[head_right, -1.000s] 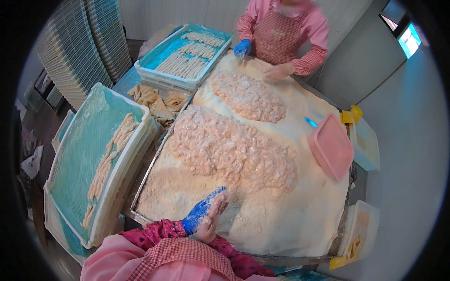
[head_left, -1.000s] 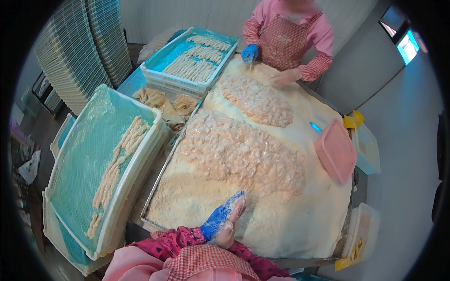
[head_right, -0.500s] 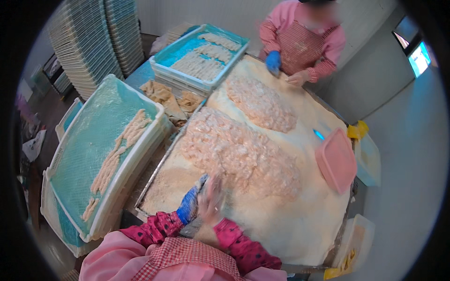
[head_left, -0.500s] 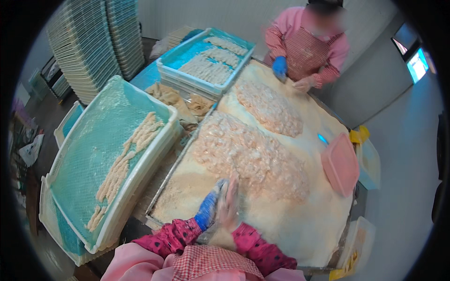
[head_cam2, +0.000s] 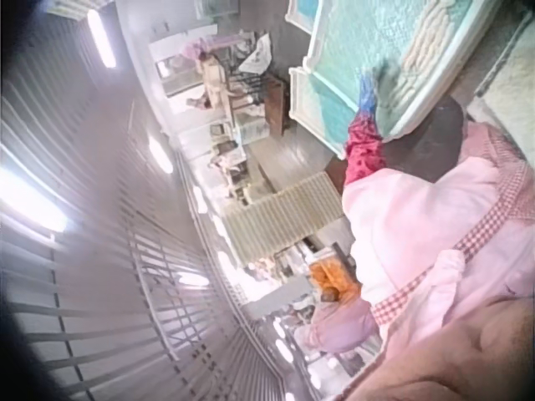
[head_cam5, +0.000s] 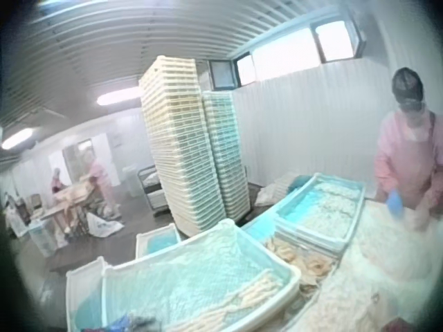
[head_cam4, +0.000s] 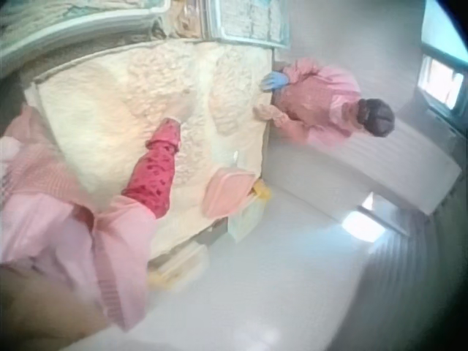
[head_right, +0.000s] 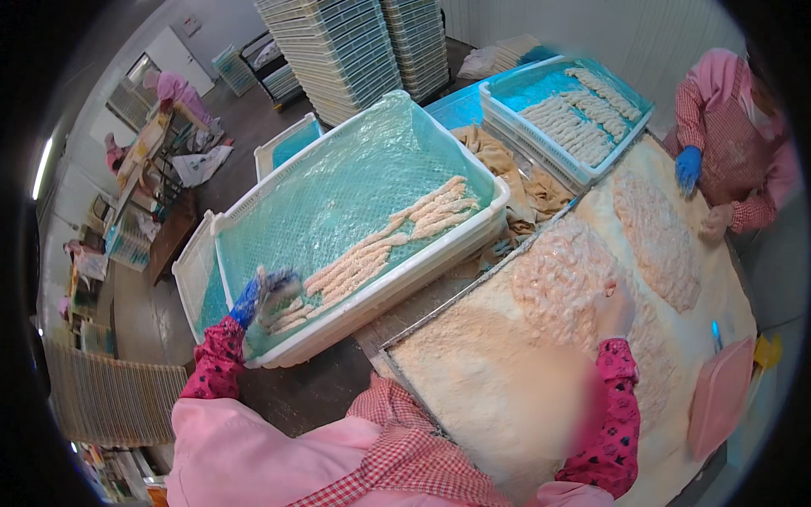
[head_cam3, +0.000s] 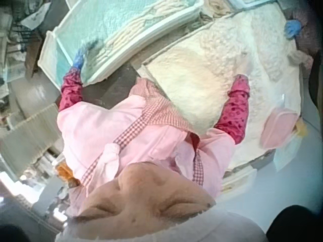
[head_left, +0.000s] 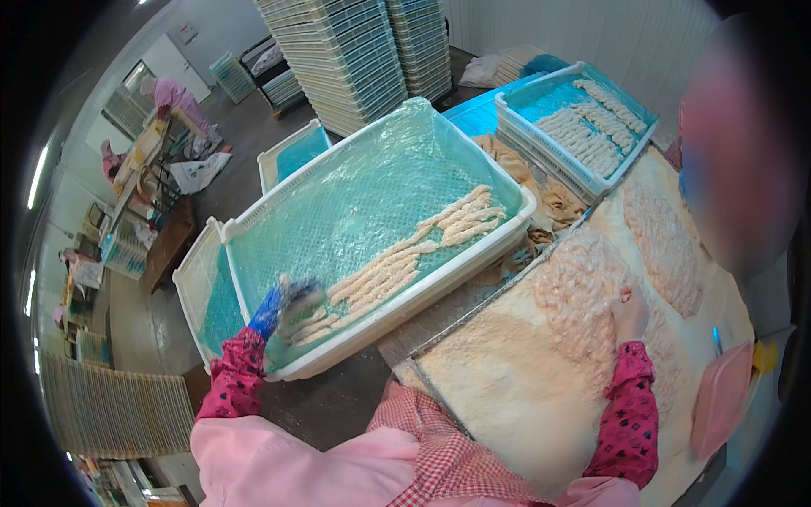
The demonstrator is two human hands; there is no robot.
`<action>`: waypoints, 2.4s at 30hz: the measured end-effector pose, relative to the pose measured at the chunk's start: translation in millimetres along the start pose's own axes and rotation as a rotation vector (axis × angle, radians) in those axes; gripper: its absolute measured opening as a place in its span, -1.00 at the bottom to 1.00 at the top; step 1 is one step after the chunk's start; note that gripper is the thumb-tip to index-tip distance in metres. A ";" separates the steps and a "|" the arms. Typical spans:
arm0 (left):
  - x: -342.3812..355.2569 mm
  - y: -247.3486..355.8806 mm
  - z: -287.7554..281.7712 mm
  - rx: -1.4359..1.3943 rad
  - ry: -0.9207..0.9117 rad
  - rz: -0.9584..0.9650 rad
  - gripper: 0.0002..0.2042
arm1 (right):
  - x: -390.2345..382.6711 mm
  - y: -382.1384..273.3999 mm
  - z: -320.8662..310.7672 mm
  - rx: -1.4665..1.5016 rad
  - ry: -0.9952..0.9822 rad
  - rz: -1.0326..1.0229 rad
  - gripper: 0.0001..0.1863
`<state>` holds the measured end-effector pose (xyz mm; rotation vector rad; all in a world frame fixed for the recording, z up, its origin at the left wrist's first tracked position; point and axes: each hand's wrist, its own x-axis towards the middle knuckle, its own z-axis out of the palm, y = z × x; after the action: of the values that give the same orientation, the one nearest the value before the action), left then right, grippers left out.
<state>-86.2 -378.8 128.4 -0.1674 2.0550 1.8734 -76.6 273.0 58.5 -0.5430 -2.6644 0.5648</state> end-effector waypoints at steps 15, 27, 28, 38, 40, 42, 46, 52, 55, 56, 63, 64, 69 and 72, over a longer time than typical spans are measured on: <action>6.4 17.0 157.1 0.239 -0.104 0.512 -0.37 | -197.0 46.8 -98.9 0.369 -0.466 0.106 -0.74; -33.1 -114.8 482.3 0.643 -1.128 1.034 -0.67 | -335.7 35.0 -88.8 0.130 0.033 0.228 -0.73; -31.5 -115.9 483.0 0.631 -1.176 1.085 -0.67 | -349.8 50.7 -90.4 0.208 0.110 0.253 -0.74; -21.7 -111.8 541.7 0.455 -0.882 0.915 -0.73 | -354.0 42.9 -91.6 -0.211 -0.141 0.152 -0.72; -32.0 -126.2 547.8 0.411 -1.148 0.731 -0.77 | -338.1 51.1 -114.7 -0.286 -0.308 0.269 -0.73; -54.5 -129.5 542.0 0.500 -1.356 0.954 -0.76 | -337.7 103.4 -108.8 0.066 0.099 0.636 -0.73; -59.7 -132.0 540.2 0.555 -1.170 1.249 -0.73 | -297.0 135.3 -82.1 0.098 0.487 0.639 -0.73; 23.0 -108.2 445.3 0.731 -0.876 1.027 -0.73 | -293.3 23.5 -65.4 0.142 -0.160 0.011 -0.67; 29.5 -127.9 417.6 -0.023 -0.720 0.281 -0.75 | -313.2 28.4 -46.4 0.564 0.129 0.351 -0.71; 28.0 -112.8 426.1 0.058 -0.708 0.257 -0.75 | -300.6 28.5 -53.8 0.894 0.208 0.822 -0.74; 25.4 -74.1 396.4 0.733 -1.269 1.006 -0.71 | -297.7 49.1 -99.7 0.197 -0.274 0.166 -0.80; 39.5 -83.4 381.0 0.693 -1.297 1.095 -0.67 | -305.4 57.6 -104.1 0.339 -0.181 0.345 -0.82; -4.0 -72.4 403.5 0.886 -0.933 0.945 -0.57 | -277.6 6.5 -67.4 0.089 0.015 0.084 -0.76; -4.4 -85.9 418.9 0.997 -0.941 0.807 -0.58 | -283.0 10.5 -43.7 0.294 0.048 0.208 -0.71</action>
<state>20.2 21.9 23.5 1.6078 2.0809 0.6298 188.2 172.2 16.1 -0.7369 -2.4341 0.9710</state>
